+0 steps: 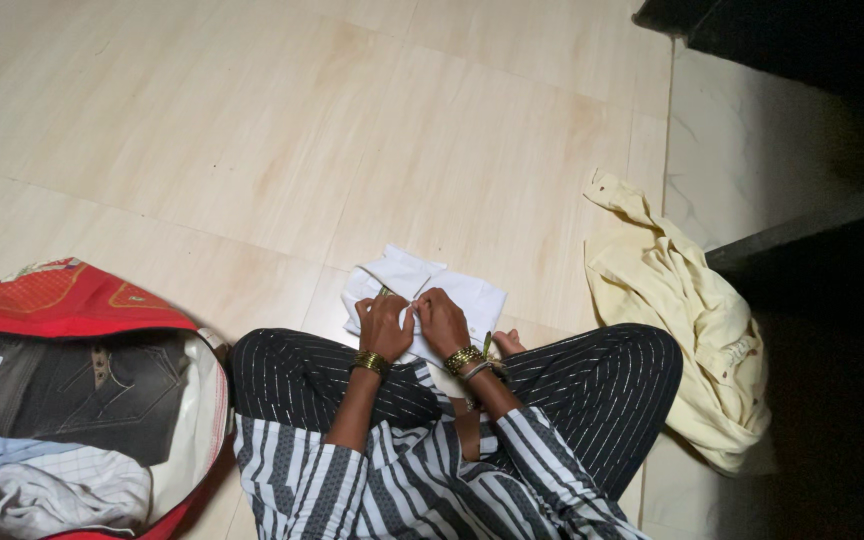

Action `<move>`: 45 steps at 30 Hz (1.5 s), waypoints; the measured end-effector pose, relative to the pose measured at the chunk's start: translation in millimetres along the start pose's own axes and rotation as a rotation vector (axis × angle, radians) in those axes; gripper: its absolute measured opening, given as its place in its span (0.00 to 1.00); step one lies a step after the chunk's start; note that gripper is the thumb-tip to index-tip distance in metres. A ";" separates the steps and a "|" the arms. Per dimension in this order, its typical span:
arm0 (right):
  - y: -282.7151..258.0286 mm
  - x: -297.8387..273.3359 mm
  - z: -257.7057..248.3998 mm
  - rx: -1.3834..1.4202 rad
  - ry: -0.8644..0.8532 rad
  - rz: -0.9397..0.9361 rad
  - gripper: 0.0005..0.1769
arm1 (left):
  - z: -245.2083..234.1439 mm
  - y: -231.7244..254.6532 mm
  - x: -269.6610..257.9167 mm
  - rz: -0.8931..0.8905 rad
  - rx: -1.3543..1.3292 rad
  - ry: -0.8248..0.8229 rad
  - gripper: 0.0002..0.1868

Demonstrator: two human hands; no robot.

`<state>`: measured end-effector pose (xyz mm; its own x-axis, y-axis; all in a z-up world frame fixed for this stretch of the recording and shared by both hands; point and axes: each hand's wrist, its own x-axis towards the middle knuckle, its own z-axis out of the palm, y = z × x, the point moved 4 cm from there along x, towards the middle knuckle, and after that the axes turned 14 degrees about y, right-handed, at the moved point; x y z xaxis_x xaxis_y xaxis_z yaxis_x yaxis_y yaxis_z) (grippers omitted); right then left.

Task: The person folds a yellow shirt and a pair of white pants while sitting on the floor, then places them into a red bag.

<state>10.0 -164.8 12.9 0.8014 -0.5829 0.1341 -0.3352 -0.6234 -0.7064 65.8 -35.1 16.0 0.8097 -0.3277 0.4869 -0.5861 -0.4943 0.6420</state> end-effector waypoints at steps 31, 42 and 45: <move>-10.1 21.8 -35.8 0.644 -0.201 0.030 0.10 | 53.3 -33.3 -41.2 -0.256 -0.479 -0.202 0.15; -54.5 -4.8 -68.3 0.093 -0.003 -0.157 0.10 | 31.1 -28.7 -25.3 -0.408 -0.672 -0.016 0.10; -53.9 -9.4 -67.4 0.016 0.040 -0.181 0.08 | 25.7 -22.5 -22.4 -0.333 -0.608 0.053 0.07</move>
<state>-12.8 -160.8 96.6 0.8276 -0.4821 0.2876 -0.1786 -0.7118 -0.6793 61.6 -37.4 -24.5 0.9560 -0.1890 0.2245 -0.2320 -0.0180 0.9726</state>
